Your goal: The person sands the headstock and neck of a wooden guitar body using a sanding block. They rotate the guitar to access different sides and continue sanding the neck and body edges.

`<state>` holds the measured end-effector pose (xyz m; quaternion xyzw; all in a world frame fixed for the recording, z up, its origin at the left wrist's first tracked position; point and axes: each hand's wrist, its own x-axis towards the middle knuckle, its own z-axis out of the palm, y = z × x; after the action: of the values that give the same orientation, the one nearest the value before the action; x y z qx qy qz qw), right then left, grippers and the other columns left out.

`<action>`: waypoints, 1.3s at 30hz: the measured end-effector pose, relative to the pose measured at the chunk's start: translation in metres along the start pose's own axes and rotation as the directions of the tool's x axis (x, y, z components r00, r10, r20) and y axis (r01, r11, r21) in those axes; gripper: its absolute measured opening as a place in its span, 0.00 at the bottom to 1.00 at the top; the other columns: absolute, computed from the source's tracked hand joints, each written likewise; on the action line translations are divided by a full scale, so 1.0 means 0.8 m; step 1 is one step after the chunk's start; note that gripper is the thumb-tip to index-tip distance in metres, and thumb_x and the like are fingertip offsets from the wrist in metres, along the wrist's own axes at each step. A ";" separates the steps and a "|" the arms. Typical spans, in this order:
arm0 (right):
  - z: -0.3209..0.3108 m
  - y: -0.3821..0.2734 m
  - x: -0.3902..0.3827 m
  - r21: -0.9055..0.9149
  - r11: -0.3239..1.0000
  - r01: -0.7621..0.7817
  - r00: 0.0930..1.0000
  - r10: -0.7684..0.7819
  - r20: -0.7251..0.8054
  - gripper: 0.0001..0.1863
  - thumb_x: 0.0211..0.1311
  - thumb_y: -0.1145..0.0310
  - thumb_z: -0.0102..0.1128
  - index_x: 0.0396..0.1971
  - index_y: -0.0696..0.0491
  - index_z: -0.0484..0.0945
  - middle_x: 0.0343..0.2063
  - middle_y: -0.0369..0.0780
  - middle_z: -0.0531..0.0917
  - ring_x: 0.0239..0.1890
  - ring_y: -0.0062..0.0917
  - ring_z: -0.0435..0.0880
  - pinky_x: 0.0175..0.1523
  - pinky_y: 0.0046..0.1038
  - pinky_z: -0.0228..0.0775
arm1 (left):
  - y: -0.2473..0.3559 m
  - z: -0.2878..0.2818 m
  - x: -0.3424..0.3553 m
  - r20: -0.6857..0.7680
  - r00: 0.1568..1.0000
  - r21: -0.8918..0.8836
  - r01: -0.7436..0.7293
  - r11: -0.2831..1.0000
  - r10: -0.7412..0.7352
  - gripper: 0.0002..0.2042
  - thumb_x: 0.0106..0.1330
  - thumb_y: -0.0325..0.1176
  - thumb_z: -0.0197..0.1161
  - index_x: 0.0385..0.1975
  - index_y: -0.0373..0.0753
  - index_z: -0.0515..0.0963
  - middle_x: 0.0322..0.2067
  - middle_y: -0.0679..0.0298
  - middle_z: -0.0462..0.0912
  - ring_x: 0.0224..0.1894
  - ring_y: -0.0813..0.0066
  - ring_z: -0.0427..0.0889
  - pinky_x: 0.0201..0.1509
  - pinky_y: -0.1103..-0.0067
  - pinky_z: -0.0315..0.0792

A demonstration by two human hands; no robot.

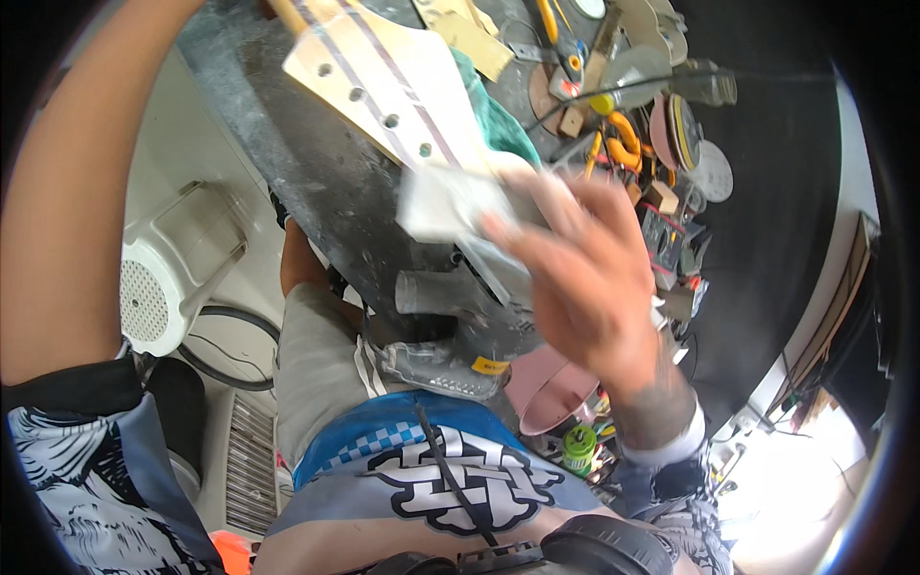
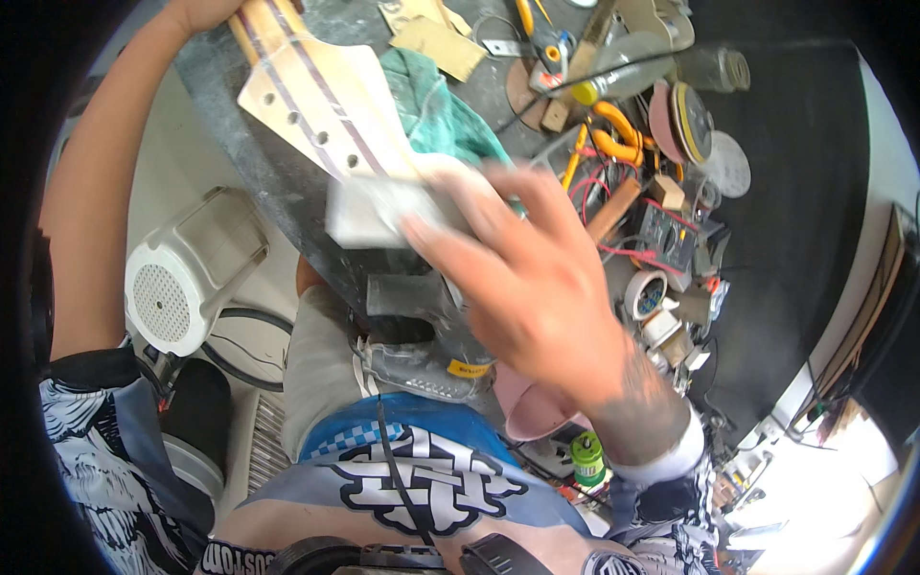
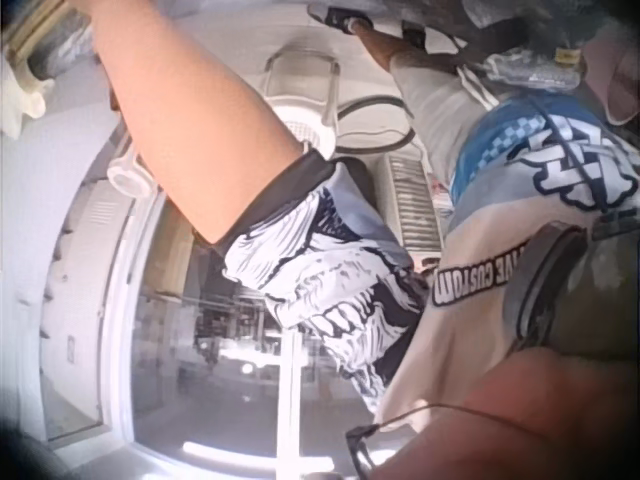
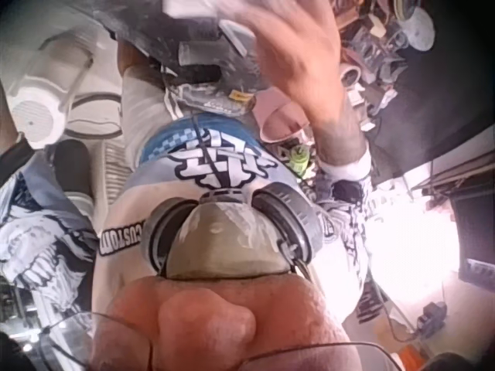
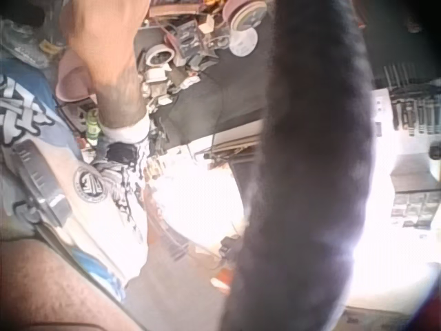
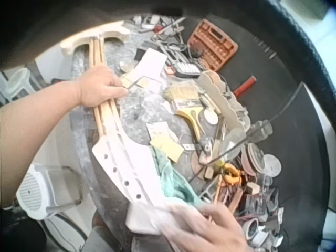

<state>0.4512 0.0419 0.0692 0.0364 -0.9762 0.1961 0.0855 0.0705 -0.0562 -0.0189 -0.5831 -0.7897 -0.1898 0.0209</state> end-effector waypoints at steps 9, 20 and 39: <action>0.046 -0.001 0.103 -0.076 0.997 -0.033 0.999 0.032 -0.017 0.25 0.48 0.85 0.64 0.48 0.49 0.87 0.50 0.42 0.85 0.46 0.38 0.79 0.53 0.36 0.74 | 0.009 0.005 0.003 -0.047 0.998 0.010 -0.031 0.999 0.031 0.23 0.65 0.51 0.58 0.21 0.37 0.85 0.24 0.49 0.83 0.30 0.47 0.83 0.37 0.61 0.75; 0.055 -0.005 0.131 0.002 0.999 -0.043 0.998 0.043 -0.039 0.29 0.45 0.88 0.61 0.49 0.48 0.87 0.49 0.44 0.86 0.47 0.40 0.80 0.55 0.38 0.75 | 0.014 -0.004 0.003 -0.016 1.000 0.000 -0.004 1.000 0.004 0.24 0.65 0.51 0.57 0.17 0.37 0.83 0.22 0.48 0.82 0.29 0.46 0.83 0.38 0.59 0.74; 0.044 -0.003 0.119 -0.021 0.996 -0.082 0.996 0.083 0.040 0.21 0.52 0.78 0.63 0.49 0.50 0.84 0.57 0.44 0.81 0.55 0.44 0.79 0.59 0.40 0.76 | 0.022 0.001 -0.002 -0.072 0.997 -0.064 -0.042 0.997 0.037 0.22 0.64 0.49 0.59 0.15 0.37 0.82 0.21 0.50 0.82 0.31 0.48 0.83 0.44 0.61 0.72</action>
<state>0.3526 0.0227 0.0555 -0.0008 -0.9802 0.1892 0.0578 0.0877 -0.0531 -0.0152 -0.5919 -0.7701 -0.2356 0.0331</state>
